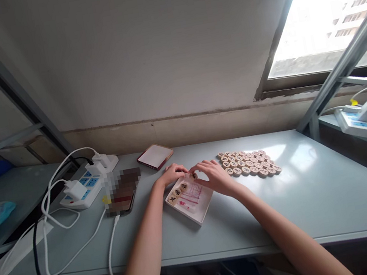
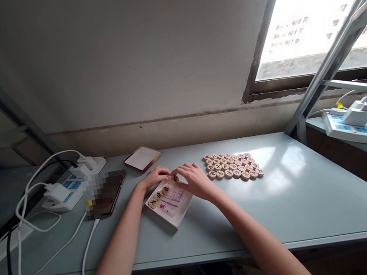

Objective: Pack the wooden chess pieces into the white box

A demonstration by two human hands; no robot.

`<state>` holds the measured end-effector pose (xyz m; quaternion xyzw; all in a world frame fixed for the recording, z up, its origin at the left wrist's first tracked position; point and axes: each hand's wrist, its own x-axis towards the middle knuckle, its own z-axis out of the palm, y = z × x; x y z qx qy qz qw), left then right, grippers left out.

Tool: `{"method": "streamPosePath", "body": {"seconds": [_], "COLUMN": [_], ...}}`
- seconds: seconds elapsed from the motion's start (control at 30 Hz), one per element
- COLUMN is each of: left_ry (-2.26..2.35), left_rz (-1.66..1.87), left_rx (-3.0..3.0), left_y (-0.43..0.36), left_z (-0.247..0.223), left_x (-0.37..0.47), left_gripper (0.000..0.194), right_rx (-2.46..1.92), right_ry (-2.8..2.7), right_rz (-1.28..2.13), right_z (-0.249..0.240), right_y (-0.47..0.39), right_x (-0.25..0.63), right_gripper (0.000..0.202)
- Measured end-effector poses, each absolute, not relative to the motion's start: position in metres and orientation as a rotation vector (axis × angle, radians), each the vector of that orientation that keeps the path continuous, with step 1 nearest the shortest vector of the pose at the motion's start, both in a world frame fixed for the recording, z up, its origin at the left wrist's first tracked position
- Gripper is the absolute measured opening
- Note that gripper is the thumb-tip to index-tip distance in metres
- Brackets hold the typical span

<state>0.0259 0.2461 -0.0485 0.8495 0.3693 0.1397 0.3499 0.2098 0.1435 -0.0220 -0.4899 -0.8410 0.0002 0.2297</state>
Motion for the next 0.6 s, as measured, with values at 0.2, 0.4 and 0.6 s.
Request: {"method": "streamPosePath", "body": {"seconds": [0.2,0.4,0.6], "left_ry": [0.945,0.965,0.983], "left_rz": [0.343,0.345,0.356], "left_rx": [2.169,2.14,2.1], "left_y": [0.24,0.237,0.238], "left_z": [-0.043,-0.04,-0.044], "left_x": [0.026,0.027,0.027], "left_gripper": [0.027,0.027,0.027], "right_rx": [-1.691,-1.832,-1.949], "right_ry": [-2.069,-2.056,-2.034], "right_rz": [-0.327,-0.425,-0.517], "right_z": [-0.042,-0.056,-0.057], "right_y": [0.163,0.17,0.167], "right_x": [0.242,0.258,0.262], "right_gripper": [0.016,0.026,0.027]}}
